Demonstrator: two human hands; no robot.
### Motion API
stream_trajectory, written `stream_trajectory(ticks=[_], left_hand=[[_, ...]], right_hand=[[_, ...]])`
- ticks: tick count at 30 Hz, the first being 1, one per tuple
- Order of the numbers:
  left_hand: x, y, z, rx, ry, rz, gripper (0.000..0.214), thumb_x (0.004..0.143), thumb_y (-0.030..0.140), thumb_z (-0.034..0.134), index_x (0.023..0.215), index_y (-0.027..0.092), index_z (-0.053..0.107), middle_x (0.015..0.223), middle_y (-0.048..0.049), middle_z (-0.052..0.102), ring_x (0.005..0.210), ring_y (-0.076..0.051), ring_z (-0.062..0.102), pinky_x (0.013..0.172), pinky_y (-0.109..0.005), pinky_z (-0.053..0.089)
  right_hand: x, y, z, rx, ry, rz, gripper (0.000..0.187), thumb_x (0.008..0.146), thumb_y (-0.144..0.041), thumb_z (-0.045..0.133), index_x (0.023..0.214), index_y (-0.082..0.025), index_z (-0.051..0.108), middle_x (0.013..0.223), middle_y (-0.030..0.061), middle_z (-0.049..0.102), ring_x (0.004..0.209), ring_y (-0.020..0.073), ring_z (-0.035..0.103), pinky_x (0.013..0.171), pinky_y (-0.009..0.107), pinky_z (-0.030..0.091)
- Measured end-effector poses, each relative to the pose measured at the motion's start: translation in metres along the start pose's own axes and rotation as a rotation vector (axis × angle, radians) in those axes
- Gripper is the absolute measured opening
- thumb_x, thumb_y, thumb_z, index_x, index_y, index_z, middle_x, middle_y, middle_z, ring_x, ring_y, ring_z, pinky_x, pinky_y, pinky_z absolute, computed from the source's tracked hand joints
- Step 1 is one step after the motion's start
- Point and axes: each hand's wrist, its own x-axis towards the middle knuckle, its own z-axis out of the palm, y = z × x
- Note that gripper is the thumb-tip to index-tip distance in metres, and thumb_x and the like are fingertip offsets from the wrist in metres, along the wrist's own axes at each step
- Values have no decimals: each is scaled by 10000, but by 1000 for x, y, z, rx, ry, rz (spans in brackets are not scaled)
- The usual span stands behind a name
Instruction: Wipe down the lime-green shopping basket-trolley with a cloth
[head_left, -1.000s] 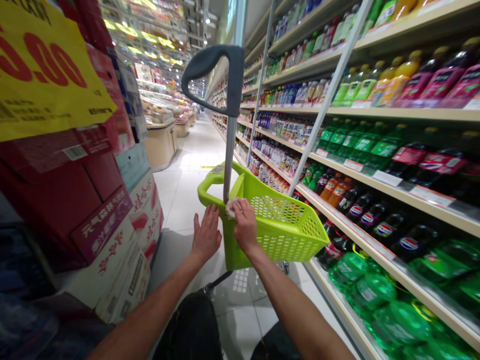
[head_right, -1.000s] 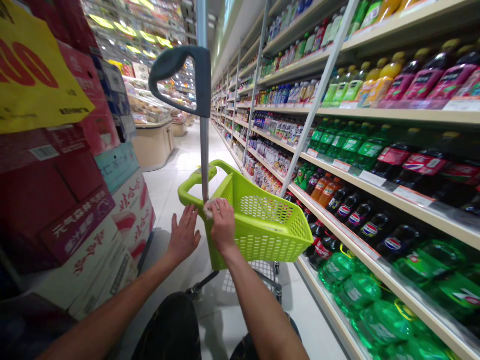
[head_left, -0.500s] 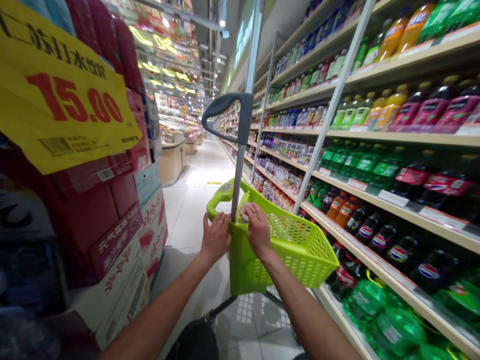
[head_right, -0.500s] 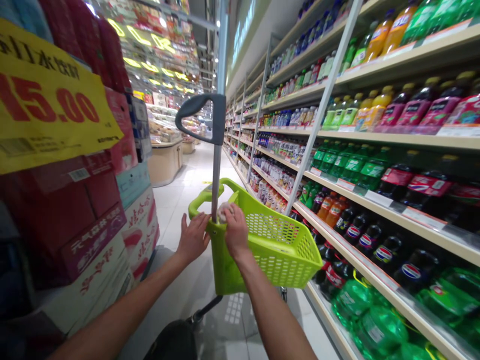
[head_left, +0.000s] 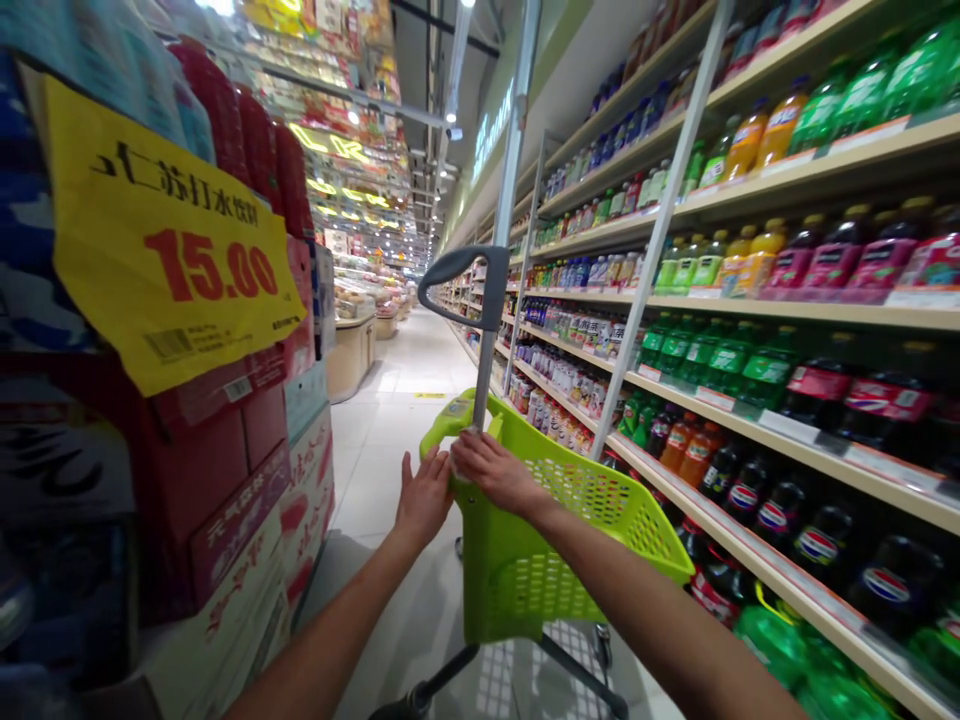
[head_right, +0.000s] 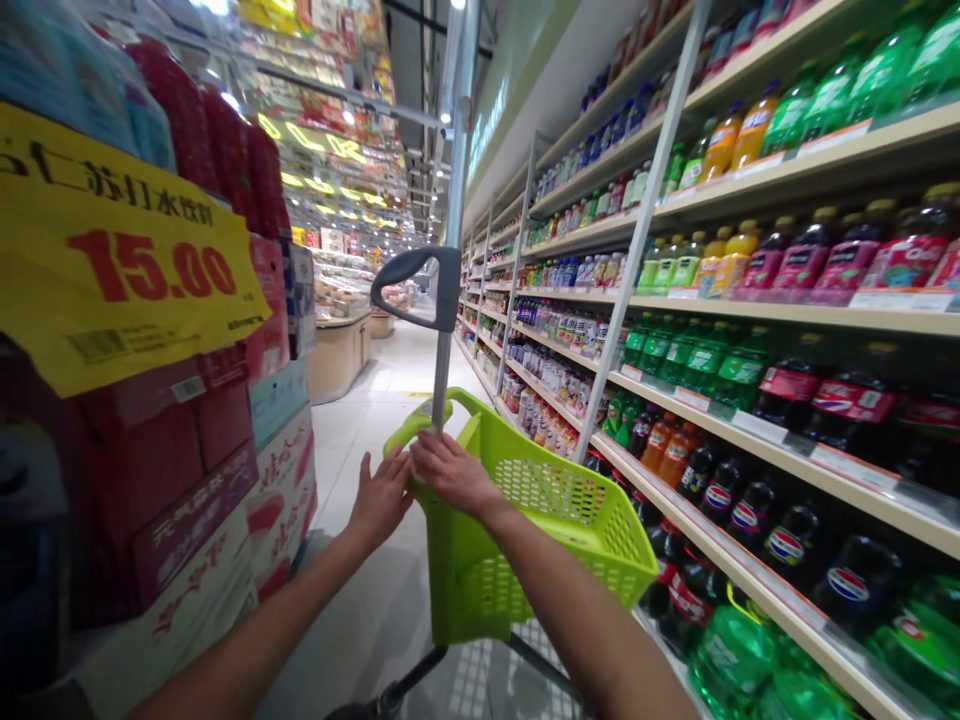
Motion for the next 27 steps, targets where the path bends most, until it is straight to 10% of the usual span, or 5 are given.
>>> stream_trajectory(ticks=[7, 12, 16, 27], left_hand=[[3, 0, 2, -29, -13, -8, 373, 797, 182, 424, 1163, 175, 493, 1227, -101, 535, 1198, -255, 412, 1035, -563, 123], [5, 2, 0, -56, -19, -24, 337, 787, 179, 451, 1117, 197, 516, 1190, -96, 561, 1168, -259, 442, 1020, -552, 156], [5, 6, -1, -75, 10, -15, 314, 773, 182, 483, 1084, 200, 527, 1158, -93, 578, 1137, -263, 465, 1002, -530, 186], [-3, 57, -6, -125, 53, 3, 274, 751, 185, 520, 1025, 177, 521, 1083, -104, 593, 1101, -262, 470, 925, -463, 275]], right_hand=[[48, 37, -35, -62, 263, 281, 356, 857, -87, 369, 1173, -149, 520, 1325, 77, 431, 1315, 222, 196, 1069, 442, 236], [-16, -11, 17, 108, 213, 208, 336, 854, -118, 399, 1142, -190, 555, 1259, 48, 507, 1292, 193, 267, 1040, 392, 327], [-76, -55, 56, 222, 338, 492, 399, 847, -93, 379, 1210, -211, 496, 1299, 65, 461, 1279, 170, 295, 1017, 376, 366], [-102, -75, 38, 338, 430, 818, 475, 780, -27, 341, 1194, -189, 507, 1284, 109, 444, 1227, 200, 360, 1011, 459, 339]])
